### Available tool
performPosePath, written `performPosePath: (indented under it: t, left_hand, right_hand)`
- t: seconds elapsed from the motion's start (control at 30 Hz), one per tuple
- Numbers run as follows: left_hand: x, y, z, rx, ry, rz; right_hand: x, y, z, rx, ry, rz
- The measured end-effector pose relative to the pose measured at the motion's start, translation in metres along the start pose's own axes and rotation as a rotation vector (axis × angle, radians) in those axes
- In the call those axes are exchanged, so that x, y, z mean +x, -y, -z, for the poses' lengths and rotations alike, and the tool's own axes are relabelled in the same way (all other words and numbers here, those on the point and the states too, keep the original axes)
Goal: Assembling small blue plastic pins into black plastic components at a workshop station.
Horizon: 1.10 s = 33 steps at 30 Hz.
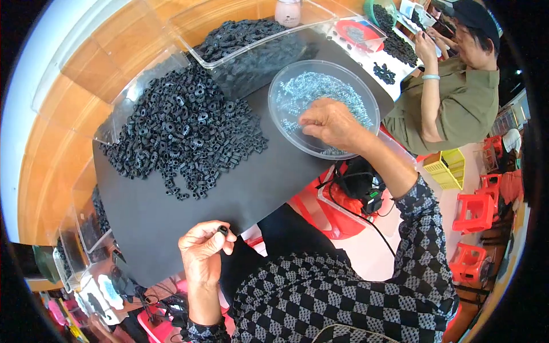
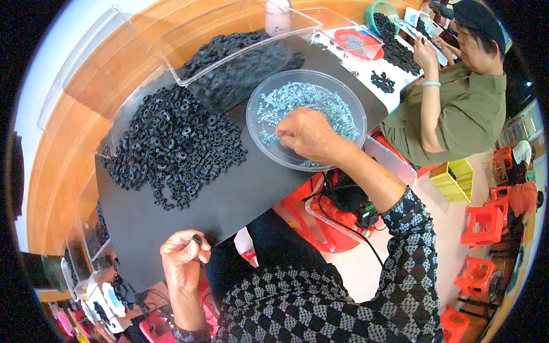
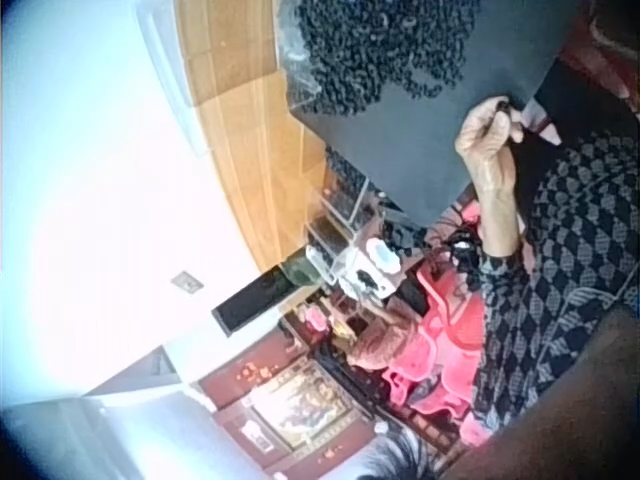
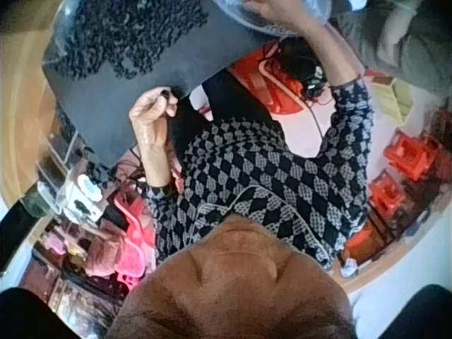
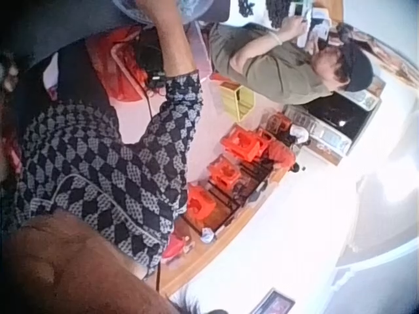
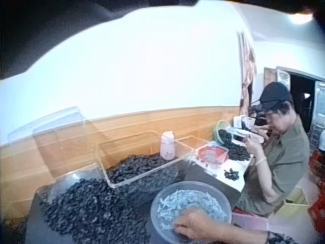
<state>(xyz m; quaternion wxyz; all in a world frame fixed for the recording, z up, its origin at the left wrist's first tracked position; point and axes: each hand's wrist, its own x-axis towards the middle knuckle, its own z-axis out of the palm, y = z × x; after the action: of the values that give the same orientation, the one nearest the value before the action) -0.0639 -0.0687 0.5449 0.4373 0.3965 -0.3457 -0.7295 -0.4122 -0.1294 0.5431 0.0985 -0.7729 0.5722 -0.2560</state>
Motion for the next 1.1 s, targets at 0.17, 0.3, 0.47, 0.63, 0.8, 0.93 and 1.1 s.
performPosePath:
  t: [0.17, 0.3, 0.47, 0.63, 0.8, 0.93, 1.1]
  left_hand:
    - [-0.001, 0.002, 0.000, 0.008, 0.001, -0.012]
    - [-0.001, 0.004, -0.002, 0.020, -0.017, -0.027]
    - [-0.001, 0.003, -0.003, 0.033, -0.022, -0.035]
    - [-0.002, 0.002, -0.008, 0.087, -0.092, -0.061]
    - [0.003, 0.008, -0.012, 0.054, -0.033, -0.062]
    - [0.004, 0.014, -0.015, 0.087, -0.008, -0.118]
    - [-0.007, 0.014, -0.014, 0.192, -0.024, -0.172]
  right_hand:
    - [0.005, -0.001, -0.014, -0.132, -0.034, 0.029]
    - [0.007, 0.000, -0.019, -0.112, -0.011, 0.030]
    - [0.003, 0.004, -0.016, -0.092, -0.023, 0.006]
    - [-0.001, 0.021, -0.001, 0.085, -0.082, -0.111]
    - [-0.005, 0.092, 0.015, 0.485, 0.098, -0.206]
    - [-0.003, 0.121, -0.012, 0.605, 0.192, 0.104]
    - [0.002, 0.144, -0.028, 0.750, 0.457, -0.062]
